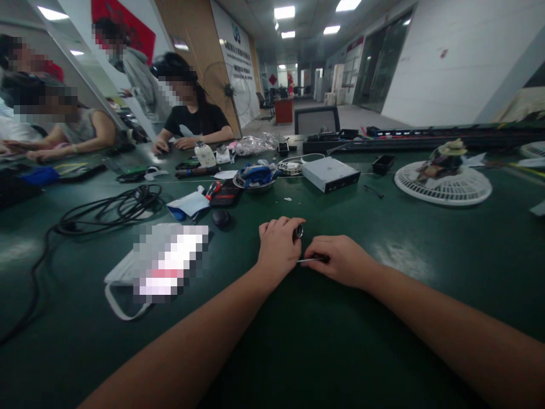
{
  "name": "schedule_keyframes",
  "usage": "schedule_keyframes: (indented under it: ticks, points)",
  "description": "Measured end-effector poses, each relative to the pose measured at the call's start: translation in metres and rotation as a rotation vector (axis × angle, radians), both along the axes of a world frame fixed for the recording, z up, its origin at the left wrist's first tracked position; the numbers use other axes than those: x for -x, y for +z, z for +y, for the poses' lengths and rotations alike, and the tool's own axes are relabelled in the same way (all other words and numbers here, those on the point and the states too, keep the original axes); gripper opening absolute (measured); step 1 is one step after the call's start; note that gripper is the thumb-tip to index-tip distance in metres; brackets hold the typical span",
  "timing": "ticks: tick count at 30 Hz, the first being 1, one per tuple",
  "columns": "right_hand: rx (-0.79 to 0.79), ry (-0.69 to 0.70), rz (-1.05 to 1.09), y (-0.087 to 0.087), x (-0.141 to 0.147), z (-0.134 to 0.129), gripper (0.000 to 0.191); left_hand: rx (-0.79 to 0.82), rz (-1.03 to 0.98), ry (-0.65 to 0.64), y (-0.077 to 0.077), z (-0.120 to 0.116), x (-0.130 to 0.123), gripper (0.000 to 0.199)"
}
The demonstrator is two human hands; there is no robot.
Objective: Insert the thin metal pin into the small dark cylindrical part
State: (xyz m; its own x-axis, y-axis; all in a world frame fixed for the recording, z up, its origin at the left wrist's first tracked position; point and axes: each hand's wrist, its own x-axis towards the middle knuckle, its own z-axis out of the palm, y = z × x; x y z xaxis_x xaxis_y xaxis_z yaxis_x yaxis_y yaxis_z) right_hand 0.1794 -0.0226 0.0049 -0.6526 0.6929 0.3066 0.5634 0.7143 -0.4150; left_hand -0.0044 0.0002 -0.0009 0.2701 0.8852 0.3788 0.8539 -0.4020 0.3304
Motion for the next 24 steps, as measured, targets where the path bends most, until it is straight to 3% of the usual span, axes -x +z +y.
schedule_keyframes:
  ticks: [15, 24]
  points:
    - [-0.076, -0.057, 0.228, -0.0053, -0.0027, 0.0085, 0.015, 0.004, 0.025, -0.025, 0.0002, -0.0008, 0.0014, 0.041]
    - [-0.079, -0.271, 0.338, -0.0057, -0.0041, 0.0102, 0.012, -0.012, 0.006, -0.198, 0.003, -0.0024, -0.0015, 0.032]
